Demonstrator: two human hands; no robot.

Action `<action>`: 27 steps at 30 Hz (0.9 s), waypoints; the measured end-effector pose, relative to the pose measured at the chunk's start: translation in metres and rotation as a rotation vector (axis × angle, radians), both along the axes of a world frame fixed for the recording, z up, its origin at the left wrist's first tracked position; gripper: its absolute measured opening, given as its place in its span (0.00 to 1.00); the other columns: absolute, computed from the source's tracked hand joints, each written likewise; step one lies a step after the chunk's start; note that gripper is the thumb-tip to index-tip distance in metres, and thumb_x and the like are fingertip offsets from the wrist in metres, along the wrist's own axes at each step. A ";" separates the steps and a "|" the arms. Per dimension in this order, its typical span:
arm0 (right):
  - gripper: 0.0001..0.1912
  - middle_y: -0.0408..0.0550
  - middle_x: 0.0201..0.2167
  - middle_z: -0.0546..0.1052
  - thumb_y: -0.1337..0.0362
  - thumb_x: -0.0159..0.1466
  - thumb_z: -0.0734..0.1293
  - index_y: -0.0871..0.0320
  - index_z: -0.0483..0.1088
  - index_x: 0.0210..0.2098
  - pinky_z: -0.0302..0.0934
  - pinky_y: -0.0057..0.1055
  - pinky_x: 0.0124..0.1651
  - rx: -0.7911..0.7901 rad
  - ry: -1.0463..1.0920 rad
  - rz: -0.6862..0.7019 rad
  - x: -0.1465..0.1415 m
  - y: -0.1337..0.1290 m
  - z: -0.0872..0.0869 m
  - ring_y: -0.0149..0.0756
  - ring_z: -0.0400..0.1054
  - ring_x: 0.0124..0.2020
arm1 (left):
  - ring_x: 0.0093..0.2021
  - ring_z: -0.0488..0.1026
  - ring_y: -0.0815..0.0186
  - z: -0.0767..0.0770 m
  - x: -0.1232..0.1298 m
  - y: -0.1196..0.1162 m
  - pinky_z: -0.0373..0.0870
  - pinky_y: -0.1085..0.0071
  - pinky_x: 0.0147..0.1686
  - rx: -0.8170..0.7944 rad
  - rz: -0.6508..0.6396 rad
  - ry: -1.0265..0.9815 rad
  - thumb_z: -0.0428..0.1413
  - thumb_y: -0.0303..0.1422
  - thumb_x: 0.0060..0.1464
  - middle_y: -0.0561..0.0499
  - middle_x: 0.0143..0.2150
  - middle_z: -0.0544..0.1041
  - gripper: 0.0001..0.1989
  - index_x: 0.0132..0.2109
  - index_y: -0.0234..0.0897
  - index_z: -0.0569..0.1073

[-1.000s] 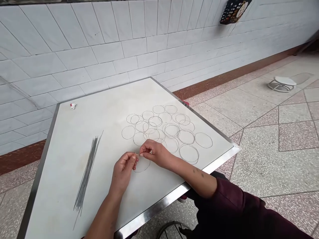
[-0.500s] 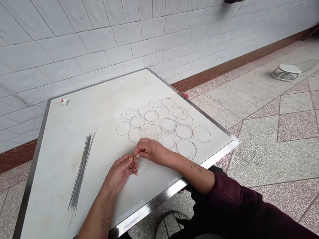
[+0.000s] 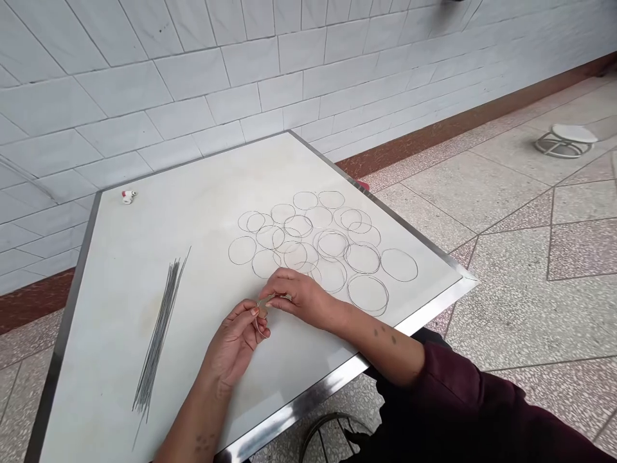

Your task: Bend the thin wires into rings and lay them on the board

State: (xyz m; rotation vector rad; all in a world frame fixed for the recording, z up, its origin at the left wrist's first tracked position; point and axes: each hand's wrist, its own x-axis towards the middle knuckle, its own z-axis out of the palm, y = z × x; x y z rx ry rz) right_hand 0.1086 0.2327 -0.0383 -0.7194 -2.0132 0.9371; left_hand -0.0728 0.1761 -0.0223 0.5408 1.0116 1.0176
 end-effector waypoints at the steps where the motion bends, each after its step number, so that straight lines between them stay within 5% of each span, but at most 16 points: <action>1: 0.07 0.46 0.38 0.72 0.69 0.66 0.66 0.55 0.75 0.43 0.67 0.29 0.41 0.023 0.016 -0.027 -0.001 -0.001 -0.002 0.32 0.69 0.38 | 0.29 0.64 0.70 0.001 0.001 -0.001 0.68 0.74 0.30 -0.002 0.013 -0.015 0.64 0.30 0.49 0.53 0.28 0.70 0.08 0.27 0.36 0.73; 14: 0.10 0.45 0.36 0.70 0.69 0.68 0.63 0.54 0.76 0.38 0.67 0.29 0.40 0.052 0.066 0.043 -0.002 0.000 -0.007 0.32 0.66 0.39 | 0.24 0.63 0.72 -0.001 0.004 -0.008 0.69 0.74 0.26 -0.036 -0.029 -0.112 0.66 0.29 0.46 0.55 0.25 0.69 0.07 0.28 0.36 0.74; 22: 0.07 0.44 0.34 0.68 0.62 0.67 0.63 0.55 0.73 0.35 0.65 0.31 0.38 -0.201 0.035 0.078 -0.002 0.002 0.008 0.31 0.63 0.35 | 0.26 0.65 0.71 0.003 0.010 -0.013 0.71 0.73 0.28 0.006 -0.035 -0.148 0.66 0.30 0.46 0.54 0.25 0.70 0.07 0.28 0.35 0.75; 27: 0.05 0.42 0.33 0.66 0.63 0.62 0.68 0.56 0.70 0.30 0.63 0.30 0.39 -0.528 0.092 0.085 -0.004 -0.001 0.025 0.32 0.62 0.37 | 0.24 0.64 0.72 0.003 0.011 -0.014 0.70 0.74 0.27 0.025 -0.003 -0.183 0.67 0.31 0.45 0.54 0.24 0.69 0.08 0.27 0.35 0.74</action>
